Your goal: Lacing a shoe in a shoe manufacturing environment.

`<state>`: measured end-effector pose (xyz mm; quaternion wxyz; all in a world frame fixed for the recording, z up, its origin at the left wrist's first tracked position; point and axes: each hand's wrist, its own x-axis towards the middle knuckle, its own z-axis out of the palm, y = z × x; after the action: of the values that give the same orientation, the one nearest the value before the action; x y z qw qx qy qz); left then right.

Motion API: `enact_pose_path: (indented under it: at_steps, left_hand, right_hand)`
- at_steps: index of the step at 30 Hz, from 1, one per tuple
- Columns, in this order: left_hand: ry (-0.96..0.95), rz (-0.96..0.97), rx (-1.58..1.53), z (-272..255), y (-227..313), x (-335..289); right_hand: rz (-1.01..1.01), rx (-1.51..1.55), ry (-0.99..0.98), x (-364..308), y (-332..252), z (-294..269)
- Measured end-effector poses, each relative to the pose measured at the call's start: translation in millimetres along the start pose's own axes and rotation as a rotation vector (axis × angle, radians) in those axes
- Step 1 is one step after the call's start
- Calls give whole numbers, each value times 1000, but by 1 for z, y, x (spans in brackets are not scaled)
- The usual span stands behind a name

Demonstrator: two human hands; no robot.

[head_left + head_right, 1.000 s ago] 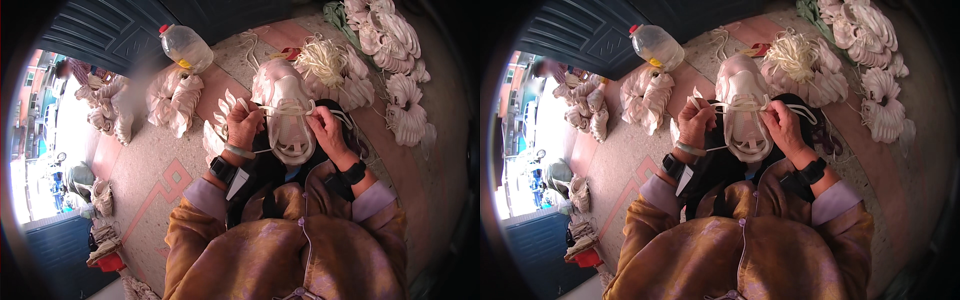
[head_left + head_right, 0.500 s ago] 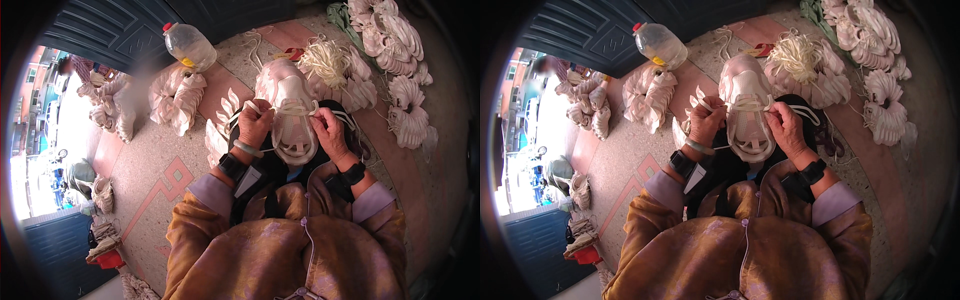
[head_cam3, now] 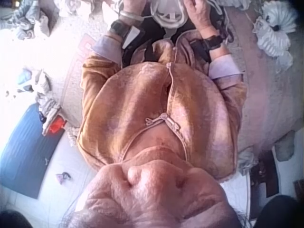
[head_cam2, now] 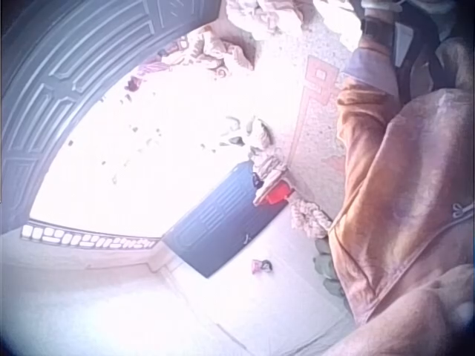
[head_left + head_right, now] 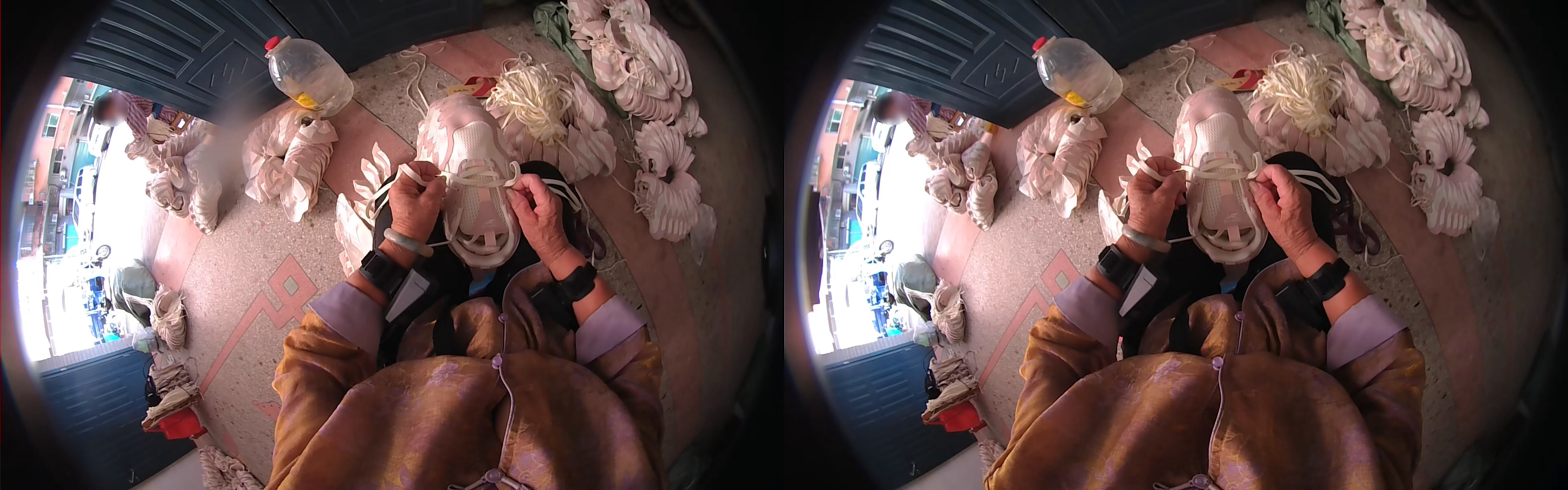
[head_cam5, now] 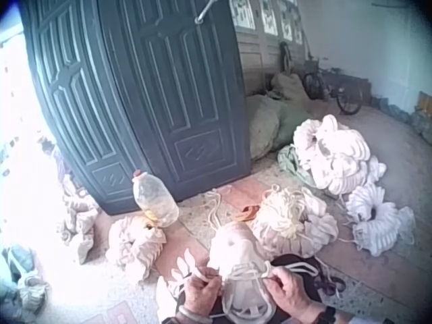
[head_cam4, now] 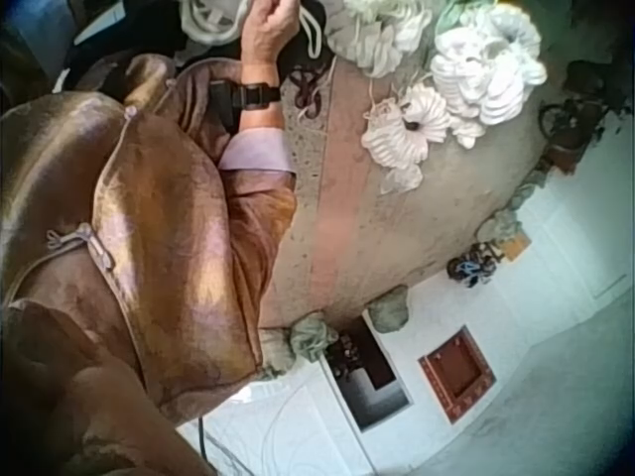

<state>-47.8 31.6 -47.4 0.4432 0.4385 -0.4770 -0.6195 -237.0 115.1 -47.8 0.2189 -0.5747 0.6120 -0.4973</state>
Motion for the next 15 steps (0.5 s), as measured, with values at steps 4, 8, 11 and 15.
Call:
enact_pose_path:
  at_steps: [4, 8, 11, 15]
  left_hand:
    - [-21, 49, 1, 1, -5, -2]
    - [-11, 69, 48, -1, -11, -1]
    - [34, 127, 174, -2, -13, 3]
    - [67, 337, 444, 6, -8, -3]
  right_hand:
    - [-14, 6, 3, -1, 2, 0]
    - [-17, -2, 6, -1, 2, 0]
    - [-5, -5, 0, -1, 1, 1]
    - [-20, 18, 3, -1, 1, 1]
